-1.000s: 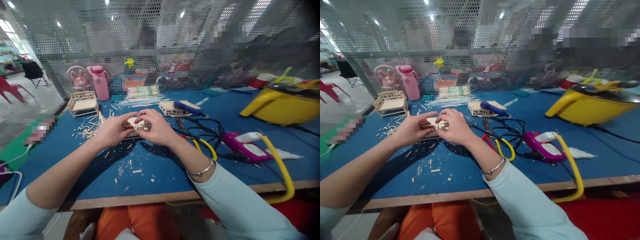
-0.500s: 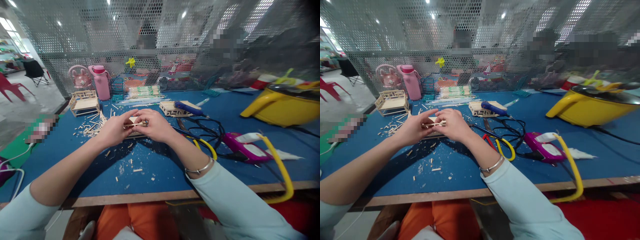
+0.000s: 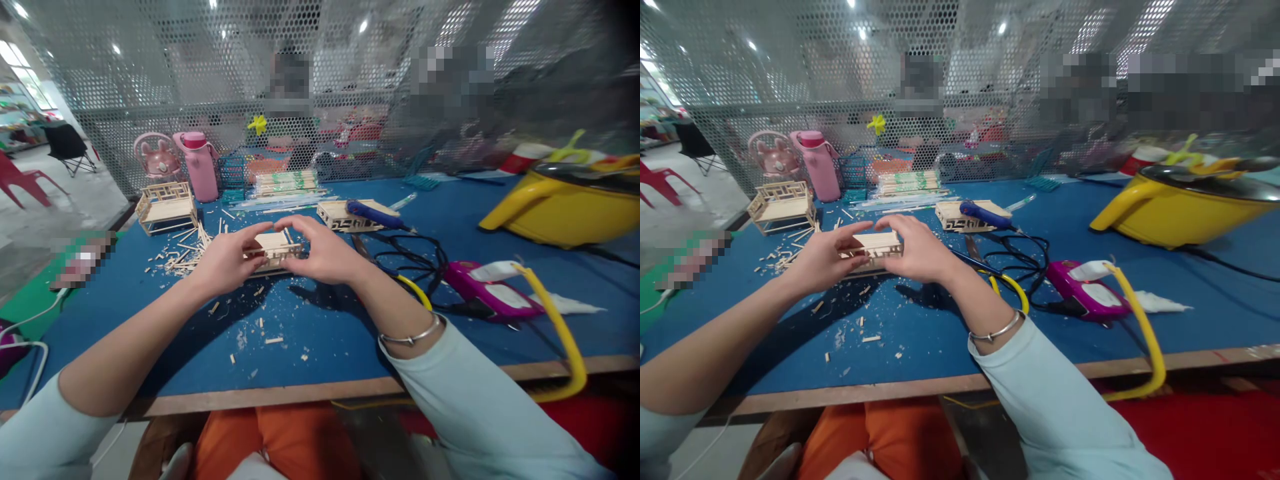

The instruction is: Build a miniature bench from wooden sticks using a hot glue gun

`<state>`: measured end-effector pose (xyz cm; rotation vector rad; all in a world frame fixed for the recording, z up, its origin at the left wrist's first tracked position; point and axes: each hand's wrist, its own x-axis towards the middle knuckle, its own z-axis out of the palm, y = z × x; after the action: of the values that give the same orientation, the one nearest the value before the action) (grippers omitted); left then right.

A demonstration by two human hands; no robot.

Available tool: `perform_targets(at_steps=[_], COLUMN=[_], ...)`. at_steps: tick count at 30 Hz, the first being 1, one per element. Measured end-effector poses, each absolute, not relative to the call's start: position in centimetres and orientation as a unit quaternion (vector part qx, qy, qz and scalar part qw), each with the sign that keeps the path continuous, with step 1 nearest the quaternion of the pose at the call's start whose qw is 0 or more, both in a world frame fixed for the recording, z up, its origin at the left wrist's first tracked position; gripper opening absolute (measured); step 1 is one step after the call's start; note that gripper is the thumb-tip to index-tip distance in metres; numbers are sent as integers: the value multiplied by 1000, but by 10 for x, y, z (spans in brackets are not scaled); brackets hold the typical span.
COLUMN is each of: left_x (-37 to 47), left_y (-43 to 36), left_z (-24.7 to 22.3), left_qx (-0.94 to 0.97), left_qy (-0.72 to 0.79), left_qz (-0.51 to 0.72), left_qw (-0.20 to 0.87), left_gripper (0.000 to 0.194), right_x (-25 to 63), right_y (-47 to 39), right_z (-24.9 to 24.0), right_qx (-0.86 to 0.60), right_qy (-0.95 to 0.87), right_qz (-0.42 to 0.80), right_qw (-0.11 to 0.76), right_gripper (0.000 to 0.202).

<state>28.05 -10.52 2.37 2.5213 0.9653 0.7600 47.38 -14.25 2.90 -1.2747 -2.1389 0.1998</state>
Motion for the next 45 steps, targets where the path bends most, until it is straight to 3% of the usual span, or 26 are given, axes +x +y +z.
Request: perform_targets(at_steps=[7,19,26,41,45], left_x=[280,279,280,280,280], left_y=[-105,-102,-102,-104,-105], left_z=[24,17,18,21,21], left_qx=[881,877,890,888,880], left_qy=[334,332,305,321,333], left_qz=[273,291,291,281,280], left_qw=[195,191,176,173,191], left_gripper=[55,49,31,26,31], right_x=[467,471,470,475,476], right_y=[-141,-132,-132,-130,-132], right_z=[21,11,11,9,12], right_qx=[-476,-468,-471,-442,-469], right_qy=[-813,-820,-814,-817,-807], right_qz=[2,45,75,101,103], right_qw=[336,328,332,357,343], right_gripper=[28,6,8,13,27])
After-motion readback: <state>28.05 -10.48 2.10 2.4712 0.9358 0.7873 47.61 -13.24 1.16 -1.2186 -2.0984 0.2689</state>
